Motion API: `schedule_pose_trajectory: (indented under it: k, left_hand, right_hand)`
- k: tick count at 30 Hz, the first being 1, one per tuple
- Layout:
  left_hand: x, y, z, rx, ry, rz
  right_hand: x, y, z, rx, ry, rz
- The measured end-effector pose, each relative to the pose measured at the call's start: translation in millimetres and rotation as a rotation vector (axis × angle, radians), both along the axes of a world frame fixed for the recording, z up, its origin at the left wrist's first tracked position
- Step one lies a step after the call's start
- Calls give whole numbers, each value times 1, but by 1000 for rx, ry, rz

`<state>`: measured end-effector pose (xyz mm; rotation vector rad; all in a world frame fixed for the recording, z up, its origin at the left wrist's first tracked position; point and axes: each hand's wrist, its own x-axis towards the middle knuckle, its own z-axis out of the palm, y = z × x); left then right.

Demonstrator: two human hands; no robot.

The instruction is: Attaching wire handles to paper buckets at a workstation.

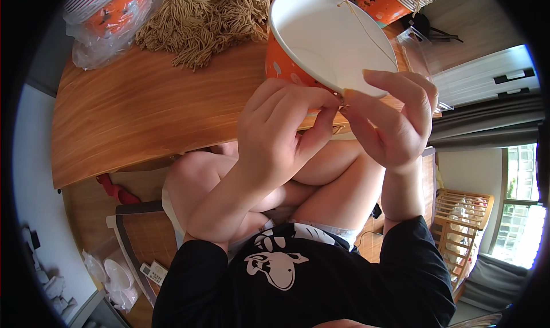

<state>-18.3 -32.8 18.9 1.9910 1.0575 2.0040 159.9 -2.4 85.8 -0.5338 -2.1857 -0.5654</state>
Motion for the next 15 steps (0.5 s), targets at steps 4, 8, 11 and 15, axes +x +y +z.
schedule_pose_trajectory:
  k: [4,8,11,15]
  left_hand:
    - [0,0,0,-14,-1,-13]
    - [-1,1,-2,-1,-1,-31]
    - [-1,1,-3,-3,6,-48]
    - [-2,2,-3,13,23,-45]
  right_hand:
    - [3,-2,-4,-1,-13,19]
    - [6,-7,-7,-36,39,-57]
    - [4,-10,-10,-80,47,-104]
    - [4,-12,-15,-115,57,-101]
